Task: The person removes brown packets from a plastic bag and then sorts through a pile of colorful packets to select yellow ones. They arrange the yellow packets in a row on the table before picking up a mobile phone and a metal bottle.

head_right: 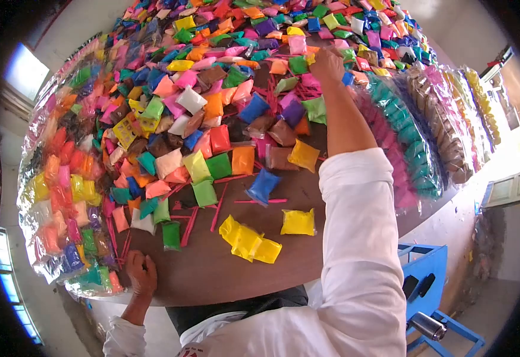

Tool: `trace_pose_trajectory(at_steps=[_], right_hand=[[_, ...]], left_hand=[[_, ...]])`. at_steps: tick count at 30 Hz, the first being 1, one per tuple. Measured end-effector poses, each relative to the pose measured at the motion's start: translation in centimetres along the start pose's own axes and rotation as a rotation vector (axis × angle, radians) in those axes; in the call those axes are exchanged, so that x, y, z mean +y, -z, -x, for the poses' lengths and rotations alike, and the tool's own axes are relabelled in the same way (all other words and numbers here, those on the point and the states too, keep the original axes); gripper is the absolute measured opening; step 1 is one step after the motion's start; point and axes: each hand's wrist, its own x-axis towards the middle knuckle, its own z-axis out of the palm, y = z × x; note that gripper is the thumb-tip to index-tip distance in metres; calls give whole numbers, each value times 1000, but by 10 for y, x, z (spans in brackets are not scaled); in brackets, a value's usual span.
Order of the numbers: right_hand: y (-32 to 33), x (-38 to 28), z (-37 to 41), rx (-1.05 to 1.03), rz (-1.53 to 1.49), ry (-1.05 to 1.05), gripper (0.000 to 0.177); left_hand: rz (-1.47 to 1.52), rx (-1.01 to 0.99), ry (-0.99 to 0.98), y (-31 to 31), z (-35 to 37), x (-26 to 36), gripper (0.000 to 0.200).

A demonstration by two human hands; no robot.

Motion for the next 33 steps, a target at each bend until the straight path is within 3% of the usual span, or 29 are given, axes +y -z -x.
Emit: trace_pose_trajectory(at_steps=[2, 6, 10, 13, 14, 16, 18, 20, 22, 25, 26, 29, 33], right_hand=[[-4, 0, 15, 97, -36, 17, 42], [6, -2, 23, 53, 51, 6, 42], [42, -28, 43, 236, -173, -151, 40], [66, -33, 61, 230, -730, 56, 40], [97, -55, 99, 125, -908, 41, 38], [100, -48, 141, -14, -1117, 216, 36], [113, -49, 205, -307, -1144, 213, 33], [121, -51, 262, -561, -901, 159, 34], [114, -49, 300, -540, -711, 403, 34], [113, -59, 320, -558, -433, 558, 37], [113, -62, 319, -456, -346, 742, 38], [130, -103, 291, -454, -421, 715, 39], [107, -173, 209, -171, -294, 608, 37]], left_hand=[[9, -1, 2, 0, 2, 0, 8], [-4, -1, 3, -1, 3, -3, 9], [11, 8, 19, 2, 3, 0, 11], [31, 62, 5, -5, 6, -3, 13], [39, 87, 0, -7, 7, -5, 14], [31, 90, -5, -9, 7, -7, 14], [32, 96, -16, -10, 6, -7, 15], [33, 106, -26, -7, 6, -4, 15], [37, 95, -18, -6, 6, -4, 14], [63, 102, -21, -4, 6, -2, 14], [73, 109, -23, -3, 6, -3, 13], [52, 117, -23, -4, 5, -3, 12], [59, 117, 2, -11, 7, -11, 12]])
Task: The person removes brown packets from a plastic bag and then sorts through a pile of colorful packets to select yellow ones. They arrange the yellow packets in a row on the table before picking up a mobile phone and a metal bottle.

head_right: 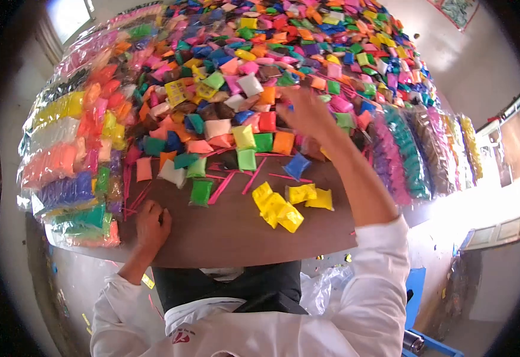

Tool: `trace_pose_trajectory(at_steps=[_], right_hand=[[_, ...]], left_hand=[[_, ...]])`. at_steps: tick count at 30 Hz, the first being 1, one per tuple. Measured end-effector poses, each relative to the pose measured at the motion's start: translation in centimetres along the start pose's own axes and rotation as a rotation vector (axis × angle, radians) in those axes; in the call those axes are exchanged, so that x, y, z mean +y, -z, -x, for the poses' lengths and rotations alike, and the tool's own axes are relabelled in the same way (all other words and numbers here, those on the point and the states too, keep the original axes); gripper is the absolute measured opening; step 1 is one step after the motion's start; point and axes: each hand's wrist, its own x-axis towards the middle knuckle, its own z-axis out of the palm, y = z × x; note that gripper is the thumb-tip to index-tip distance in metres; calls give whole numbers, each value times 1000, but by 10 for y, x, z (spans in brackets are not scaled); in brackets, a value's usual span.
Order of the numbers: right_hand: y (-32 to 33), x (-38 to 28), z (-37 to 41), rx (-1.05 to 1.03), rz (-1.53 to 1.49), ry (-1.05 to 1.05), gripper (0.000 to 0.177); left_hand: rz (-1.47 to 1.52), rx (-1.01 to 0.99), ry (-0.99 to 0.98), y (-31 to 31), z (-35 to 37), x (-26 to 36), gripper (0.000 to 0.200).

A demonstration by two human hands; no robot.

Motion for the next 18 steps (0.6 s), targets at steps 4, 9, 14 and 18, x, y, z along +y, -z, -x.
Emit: trace_pose_trajectory(at_steps=[4, 9, 14, 18], right_hand=[[-43, 27, -129, 120, 196, 150, 43], [-111, 39, -216, -59, 257, 68, 36], [-131, 41, -223, 136, 88, -146, 36], [-94, 41, -200, 456, -126, -177, 35]], left_hand=[[9, 22, -11, 4, -3, 5, 11], [98, 18, 29, 6, -4, 3, 11], [91, 47, 20, 7, -7, 4, 11], [75, -2, 35, 8, -7, 2, 11]])
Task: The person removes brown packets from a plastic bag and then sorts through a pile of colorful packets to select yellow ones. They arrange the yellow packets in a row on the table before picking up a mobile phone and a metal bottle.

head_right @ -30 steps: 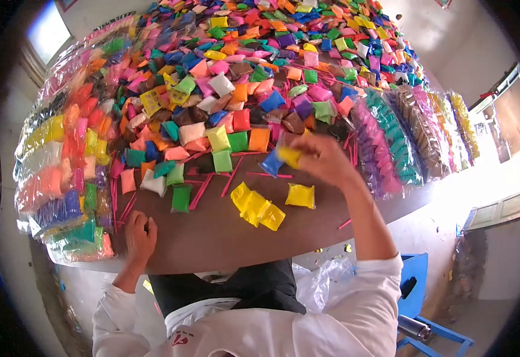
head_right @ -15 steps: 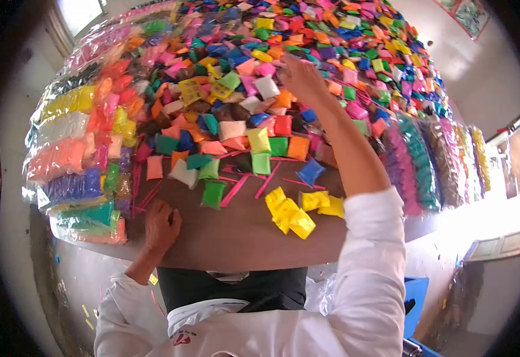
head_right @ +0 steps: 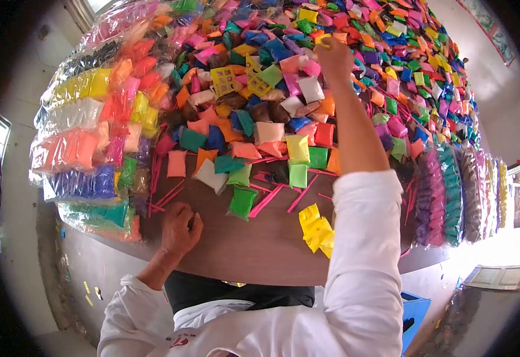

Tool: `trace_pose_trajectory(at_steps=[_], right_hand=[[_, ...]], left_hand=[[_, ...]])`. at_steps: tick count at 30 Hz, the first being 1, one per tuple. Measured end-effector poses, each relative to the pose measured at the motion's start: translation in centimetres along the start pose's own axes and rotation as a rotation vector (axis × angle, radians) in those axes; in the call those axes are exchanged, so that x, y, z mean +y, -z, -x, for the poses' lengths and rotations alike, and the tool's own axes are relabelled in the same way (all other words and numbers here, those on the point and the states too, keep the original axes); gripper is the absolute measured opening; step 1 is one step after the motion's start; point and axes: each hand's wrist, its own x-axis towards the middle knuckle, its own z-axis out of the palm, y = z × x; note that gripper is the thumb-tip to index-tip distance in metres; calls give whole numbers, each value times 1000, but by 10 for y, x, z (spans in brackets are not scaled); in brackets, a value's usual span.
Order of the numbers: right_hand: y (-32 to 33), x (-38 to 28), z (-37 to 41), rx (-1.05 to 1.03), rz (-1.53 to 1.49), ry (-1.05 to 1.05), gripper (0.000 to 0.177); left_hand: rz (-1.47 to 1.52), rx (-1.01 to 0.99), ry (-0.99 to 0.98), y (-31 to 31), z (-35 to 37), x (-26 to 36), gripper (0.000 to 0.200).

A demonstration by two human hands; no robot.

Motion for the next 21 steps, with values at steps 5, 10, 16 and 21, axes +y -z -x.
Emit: trace_pose_trajectory(at_steps=[5, 10, 16, 21], right_hand=[[96, -17, 57, -134, -374, -103, 29], [178, -15, 182, -551, -499, -240, 21], [211, -27, 244, -947, 10, -234, 22], [176, -55, 218, -652, 185, 123, 24]], left_hand=[[6, -55, 11, 2, 2, 1, 11], [-19, 39, -86, -2, 3, -2, 9], [-31, 39, -107, 0, 4, -1, 10], [-13, 58, -101, 3, 4, 1, 10]])
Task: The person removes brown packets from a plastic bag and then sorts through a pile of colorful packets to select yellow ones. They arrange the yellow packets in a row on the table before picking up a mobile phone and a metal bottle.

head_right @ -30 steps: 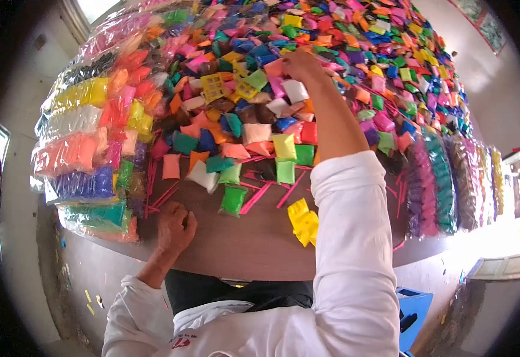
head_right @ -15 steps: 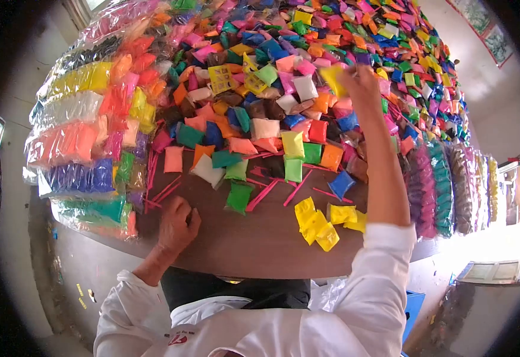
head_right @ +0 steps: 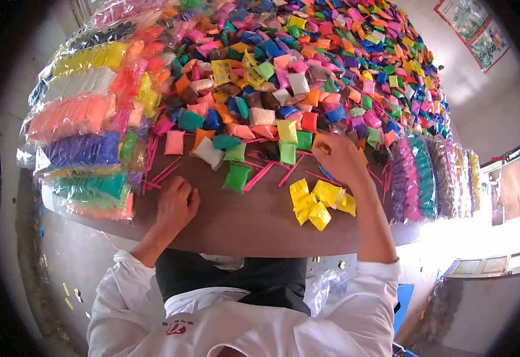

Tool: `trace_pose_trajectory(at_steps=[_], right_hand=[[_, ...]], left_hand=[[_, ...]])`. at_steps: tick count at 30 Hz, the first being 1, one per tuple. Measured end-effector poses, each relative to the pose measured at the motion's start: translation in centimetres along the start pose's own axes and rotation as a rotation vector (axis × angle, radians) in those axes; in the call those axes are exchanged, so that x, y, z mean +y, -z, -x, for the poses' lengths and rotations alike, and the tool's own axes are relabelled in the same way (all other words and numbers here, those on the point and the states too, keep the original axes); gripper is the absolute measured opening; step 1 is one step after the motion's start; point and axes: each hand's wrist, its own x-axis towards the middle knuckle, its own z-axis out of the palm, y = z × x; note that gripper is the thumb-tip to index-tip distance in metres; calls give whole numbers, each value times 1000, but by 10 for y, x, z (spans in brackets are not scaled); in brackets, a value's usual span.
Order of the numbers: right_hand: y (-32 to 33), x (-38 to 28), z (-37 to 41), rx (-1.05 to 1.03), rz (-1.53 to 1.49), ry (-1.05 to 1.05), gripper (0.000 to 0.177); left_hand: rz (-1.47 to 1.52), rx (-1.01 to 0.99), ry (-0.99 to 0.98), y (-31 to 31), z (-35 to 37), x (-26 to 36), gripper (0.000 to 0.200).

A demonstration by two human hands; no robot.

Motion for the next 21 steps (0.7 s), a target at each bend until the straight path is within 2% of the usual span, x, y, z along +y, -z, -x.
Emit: trace_pose_trajectory(at_steps=[3, 5, 7, 12, 16, 18, 20, 21], right_hand=[[-15, -19, -56, 168, -64, 151, 38], [-25, -37, -100, 206, -37, 191, 48], [-48, -41, -150, 365, 149, 361, 51], [-74, -95, -214, 234, 341, 311, 59], [-113, -76, -240, 382, 400, 316, 41], [-102, -49, -243, 375, 365, 287, 26], [-87, -13, -229, 507, 356, 295, 18], [-77, 8, -219, 510, 379, 309, 17]], left_hand=[[7, 12, 5, -1, 0, 0, 9], [4, 33, 3, 0, -1, 0, 9], [49, 36, 17, -2, -1, -1, 9], [61, 50, 24, -6, 1, -3, 10], [78, 27, 32, -6, 0, -5, 11], [87, 0, 44, -3, -1, -5, 11], [101, -31, 62, -4, -1, -5, 11], [108, -24, 62, -4, -1, -4, 10]])
